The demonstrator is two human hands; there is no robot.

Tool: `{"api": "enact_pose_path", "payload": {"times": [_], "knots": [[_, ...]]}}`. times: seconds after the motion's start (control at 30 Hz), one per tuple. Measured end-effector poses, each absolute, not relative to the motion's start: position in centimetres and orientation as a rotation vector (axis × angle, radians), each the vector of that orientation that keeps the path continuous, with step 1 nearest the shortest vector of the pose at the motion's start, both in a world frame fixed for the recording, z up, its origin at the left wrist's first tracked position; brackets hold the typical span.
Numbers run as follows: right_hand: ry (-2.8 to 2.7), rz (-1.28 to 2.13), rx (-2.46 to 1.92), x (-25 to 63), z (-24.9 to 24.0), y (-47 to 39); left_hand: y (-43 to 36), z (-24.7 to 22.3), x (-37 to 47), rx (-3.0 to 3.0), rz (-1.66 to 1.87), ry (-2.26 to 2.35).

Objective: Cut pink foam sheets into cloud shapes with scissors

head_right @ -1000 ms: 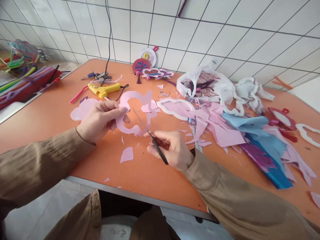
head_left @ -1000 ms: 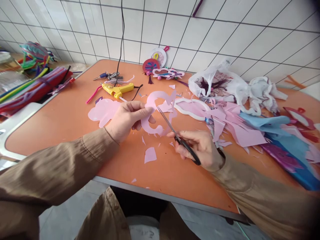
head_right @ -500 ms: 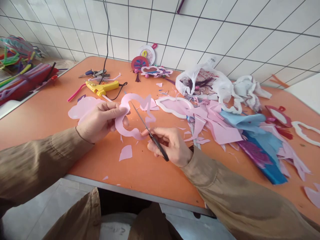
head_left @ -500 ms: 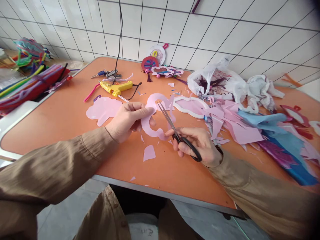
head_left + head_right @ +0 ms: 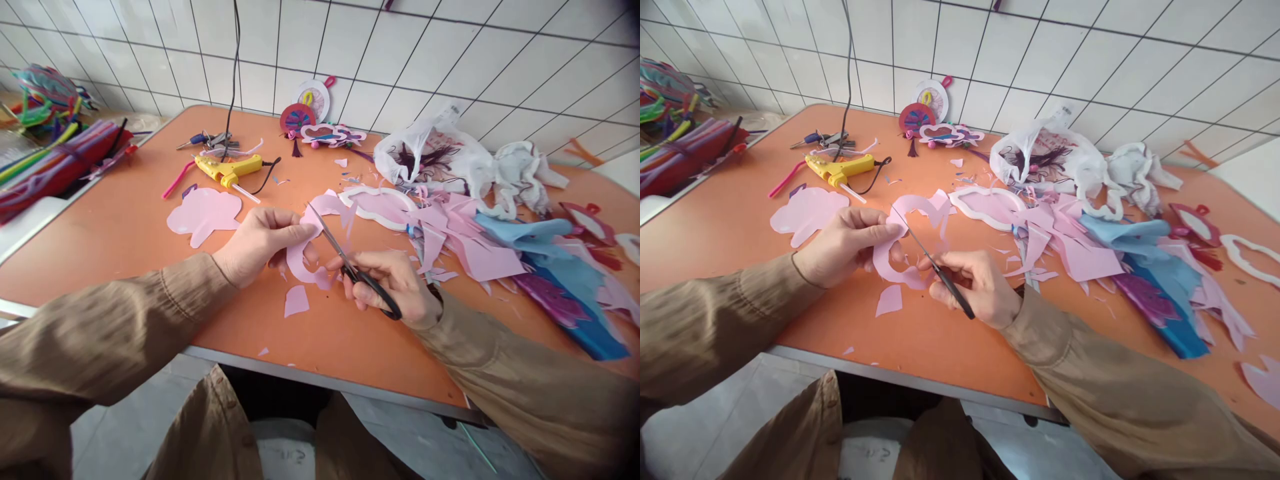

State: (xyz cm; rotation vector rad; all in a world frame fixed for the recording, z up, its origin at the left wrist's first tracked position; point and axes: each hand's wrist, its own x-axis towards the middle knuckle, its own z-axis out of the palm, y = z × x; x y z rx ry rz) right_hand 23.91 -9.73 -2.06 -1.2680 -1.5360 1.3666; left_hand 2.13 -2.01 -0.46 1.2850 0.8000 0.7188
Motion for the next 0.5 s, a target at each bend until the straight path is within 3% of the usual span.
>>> {"api": "enact_pose_path", "payload": {"times": [0.5], "knots": [[-1.693, 1.273, -1.103, 24.6, -4.0, -8.5, -2.1, -0.5, 2.3, 1.241, 0.692, 0.806]]}}
